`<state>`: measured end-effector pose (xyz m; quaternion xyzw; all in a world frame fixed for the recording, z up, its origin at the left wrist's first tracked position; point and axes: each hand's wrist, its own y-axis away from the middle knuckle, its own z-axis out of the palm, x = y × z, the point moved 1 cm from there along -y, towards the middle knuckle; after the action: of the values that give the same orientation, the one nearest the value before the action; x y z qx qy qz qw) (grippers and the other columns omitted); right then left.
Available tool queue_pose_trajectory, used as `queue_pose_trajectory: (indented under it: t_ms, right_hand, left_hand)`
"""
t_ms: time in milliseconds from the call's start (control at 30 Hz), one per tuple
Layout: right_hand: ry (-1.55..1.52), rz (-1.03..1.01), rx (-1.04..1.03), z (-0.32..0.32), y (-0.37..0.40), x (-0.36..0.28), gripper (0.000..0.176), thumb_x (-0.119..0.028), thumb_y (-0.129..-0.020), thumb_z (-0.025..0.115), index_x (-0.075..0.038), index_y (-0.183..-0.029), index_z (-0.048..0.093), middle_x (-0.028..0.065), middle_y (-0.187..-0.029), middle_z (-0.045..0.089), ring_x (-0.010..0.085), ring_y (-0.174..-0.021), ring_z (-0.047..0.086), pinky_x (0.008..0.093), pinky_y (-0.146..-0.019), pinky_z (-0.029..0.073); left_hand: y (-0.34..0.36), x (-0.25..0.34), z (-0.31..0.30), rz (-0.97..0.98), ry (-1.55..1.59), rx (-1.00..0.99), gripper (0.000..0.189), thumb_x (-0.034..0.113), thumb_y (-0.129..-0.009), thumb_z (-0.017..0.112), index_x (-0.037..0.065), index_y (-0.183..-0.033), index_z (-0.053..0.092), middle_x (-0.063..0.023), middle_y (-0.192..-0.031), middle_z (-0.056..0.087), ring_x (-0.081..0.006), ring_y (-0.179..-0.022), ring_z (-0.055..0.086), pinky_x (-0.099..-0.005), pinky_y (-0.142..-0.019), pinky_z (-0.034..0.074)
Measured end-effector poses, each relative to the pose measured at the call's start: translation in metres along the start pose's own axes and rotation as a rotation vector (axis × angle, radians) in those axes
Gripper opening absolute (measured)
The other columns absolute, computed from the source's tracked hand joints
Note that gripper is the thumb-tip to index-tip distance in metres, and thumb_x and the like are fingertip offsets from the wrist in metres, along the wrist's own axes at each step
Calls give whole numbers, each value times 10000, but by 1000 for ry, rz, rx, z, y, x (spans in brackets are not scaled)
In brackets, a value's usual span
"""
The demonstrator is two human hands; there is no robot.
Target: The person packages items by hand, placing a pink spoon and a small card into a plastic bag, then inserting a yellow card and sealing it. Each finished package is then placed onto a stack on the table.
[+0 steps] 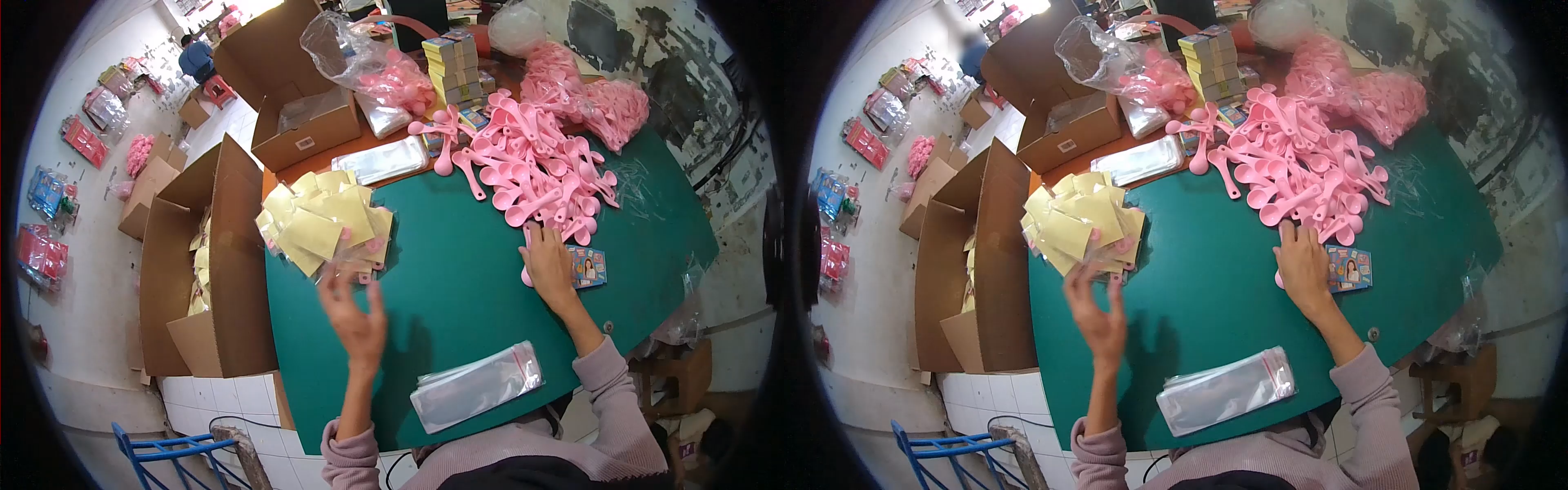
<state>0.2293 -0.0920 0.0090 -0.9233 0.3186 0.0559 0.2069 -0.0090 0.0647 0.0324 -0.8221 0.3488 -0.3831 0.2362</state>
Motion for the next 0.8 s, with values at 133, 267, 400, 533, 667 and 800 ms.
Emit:
queue_pose_trajectory:
  t_ms: [133, 267, 400, 533, 667, 800]
  right_hand:
    - [-151, 102, -35, 4, 2, 2, 463, -58, -740, 595, -22, -1175, 441, 199, -848, 543, 373, -767, 543, 417, -681, 456]
    - [-451, 153, -140, -3, -1, 6, 519, -20, -742, 526, -23, -1235, 366, 236, -852, 569, 402, -710, 565, 451, -686, 460]
    - [-792, 49, -70, -13, 2, -5, 403, -31, -824, 467, -22, -1215, 367, 165, -823, 575, 250, -606, 587, 361, -591, 490]
    - [-1376, 312, -312, -23, 4, -15, 217, -76, -906, 429, -23, -1115, 412, 83, -801, 549, 84, -635, 556, 233, -513, 461]
    - [-1434, 383, -298, -23, 10, -21, 164, -109, -905, 467, -24, -1041, 435, 67, -798, 535, 88, -633, 540, 221, -526, 458]
    - [-1164, 2, -137, -19, 14, -18, 138, -118, -885, 515, -5, -952, 473, 47, -794, 530, 80, -646, 539, 212, -569, 475]
  left_hand:
    - [50, 61, 17, 66, 573, -919, 301, 185, -755, 660, 36, -989, 544, -123, -886, 558, -251, -786, 574, -330, -709, 459]
    - [66, 75, 31, 148, 568, -1138, 292, 171, -754, 669, 26, -970, 537, -83, -828, 589, -209, -784, 595, -299, -689, 469]
    - [57, 67, 32, -185, 839, -1231, 209, 61, -770, 639, 24, -948, 536, -69, -820, 647, -161, -747, 626, -277, -677, 483]
    - [62, 60, 34, -155, 866, -1183, 179, 22, -780, 607, 9, -932, 515, -73, -788, 632, -177, -748, 630, -286, -695, 497]
    - [58, 53, 34, -233, 961, -1057, 113, 16, -808, 572, 7, -887, 491, -67, -854, 633, -149, -795, 620, -282, -724, 496]
    - [56, 35, 35, -553, 1111, -1038, 104, 44, -859, 527, 9, -885, 433, -108, -897, 638, -122, -809, 604, -249, -717, 493]
